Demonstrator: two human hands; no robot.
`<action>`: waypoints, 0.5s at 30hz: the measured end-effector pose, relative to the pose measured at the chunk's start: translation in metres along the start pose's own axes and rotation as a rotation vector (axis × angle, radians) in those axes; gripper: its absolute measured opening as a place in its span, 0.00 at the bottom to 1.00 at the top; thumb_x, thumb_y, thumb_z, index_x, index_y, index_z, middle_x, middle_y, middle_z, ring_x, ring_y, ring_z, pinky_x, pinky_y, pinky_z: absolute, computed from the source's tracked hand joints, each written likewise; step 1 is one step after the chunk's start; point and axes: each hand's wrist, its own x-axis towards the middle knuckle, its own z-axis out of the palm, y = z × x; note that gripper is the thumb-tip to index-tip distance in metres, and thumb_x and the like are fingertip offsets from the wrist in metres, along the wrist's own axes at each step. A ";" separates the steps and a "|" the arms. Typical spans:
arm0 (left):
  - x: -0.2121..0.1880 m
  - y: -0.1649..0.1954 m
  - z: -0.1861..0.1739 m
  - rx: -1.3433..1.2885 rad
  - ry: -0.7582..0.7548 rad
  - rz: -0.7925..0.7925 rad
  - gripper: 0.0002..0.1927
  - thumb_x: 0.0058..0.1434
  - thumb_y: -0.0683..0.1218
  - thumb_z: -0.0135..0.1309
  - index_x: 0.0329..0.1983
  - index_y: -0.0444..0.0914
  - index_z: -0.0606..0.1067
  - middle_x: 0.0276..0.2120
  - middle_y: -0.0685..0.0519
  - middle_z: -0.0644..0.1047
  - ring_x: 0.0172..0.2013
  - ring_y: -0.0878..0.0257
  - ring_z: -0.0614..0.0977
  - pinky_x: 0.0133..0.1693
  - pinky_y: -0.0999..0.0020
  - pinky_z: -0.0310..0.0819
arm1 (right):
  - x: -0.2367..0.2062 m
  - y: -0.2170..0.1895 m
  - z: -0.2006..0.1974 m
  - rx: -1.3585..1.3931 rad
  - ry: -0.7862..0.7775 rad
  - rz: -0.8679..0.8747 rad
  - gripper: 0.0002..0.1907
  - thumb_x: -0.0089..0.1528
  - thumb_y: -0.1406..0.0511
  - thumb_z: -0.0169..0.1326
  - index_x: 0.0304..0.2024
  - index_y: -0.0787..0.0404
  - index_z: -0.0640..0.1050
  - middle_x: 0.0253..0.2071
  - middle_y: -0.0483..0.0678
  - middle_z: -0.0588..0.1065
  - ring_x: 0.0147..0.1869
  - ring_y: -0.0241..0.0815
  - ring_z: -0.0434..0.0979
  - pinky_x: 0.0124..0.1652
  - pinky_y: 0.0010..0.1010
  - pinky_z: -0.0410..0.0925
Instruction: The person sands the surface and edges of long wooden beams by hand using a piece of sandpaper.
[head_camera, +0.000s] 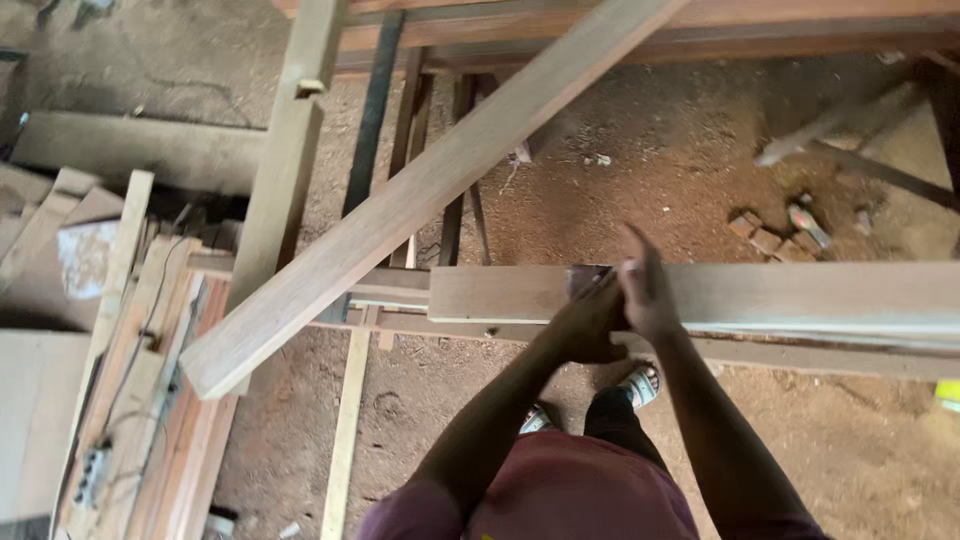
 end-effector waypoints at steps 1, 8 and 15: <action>-0.002 -0.006 -0.003 -0.215 -0.096 -0.152 0.41 0.55 0.57 0.60 0.64 0.25 0.68 0.55 0.32 0.76 0.53 0.41 0.79 0.55 0.51 0.75 | -0.001 -0.004 0.006 -0.196 0.083 -0.435 0.24 0.77 0.62 0.36 0.76 0.48 0.59 0.75 0.57 0.62 0.66 0.58 0.63 0.65 0.55 0.55; -0.067 -0.059 -0.059 0.954 0.235 -0.335 0.42 0.56 0.49 0.55 0.76 0.41 0.59 0.74 0.43 0.62 0.73 0.49 0.65 0.67 0.41 0.55 | -0.018 -0.018 0.026 -0.870 -0.023 -0.387 0.41 0.65 0.46 0.51 0.73 0.58 0.55 0.75 0.63 0.55 0.76 0.66 0.54 0.69 0.64 0.42; -0.076 -0.038 -0.062 0.623 0.316 -0.513 0.43 0.71 0.63 0.44 0.80 0.38 0.46 0.78 0.39 0.44 0.77 0.44 0.43 0.73 0.41 0.32 | -0.035 -0.032 0.066 -0.834 0.461 -0.507 0.37 0.62 0.53 0.61 0.69 0.61 0.68 0.71 0.60 0.64 0.70 0.61 0.67 0.66 0.57 0.60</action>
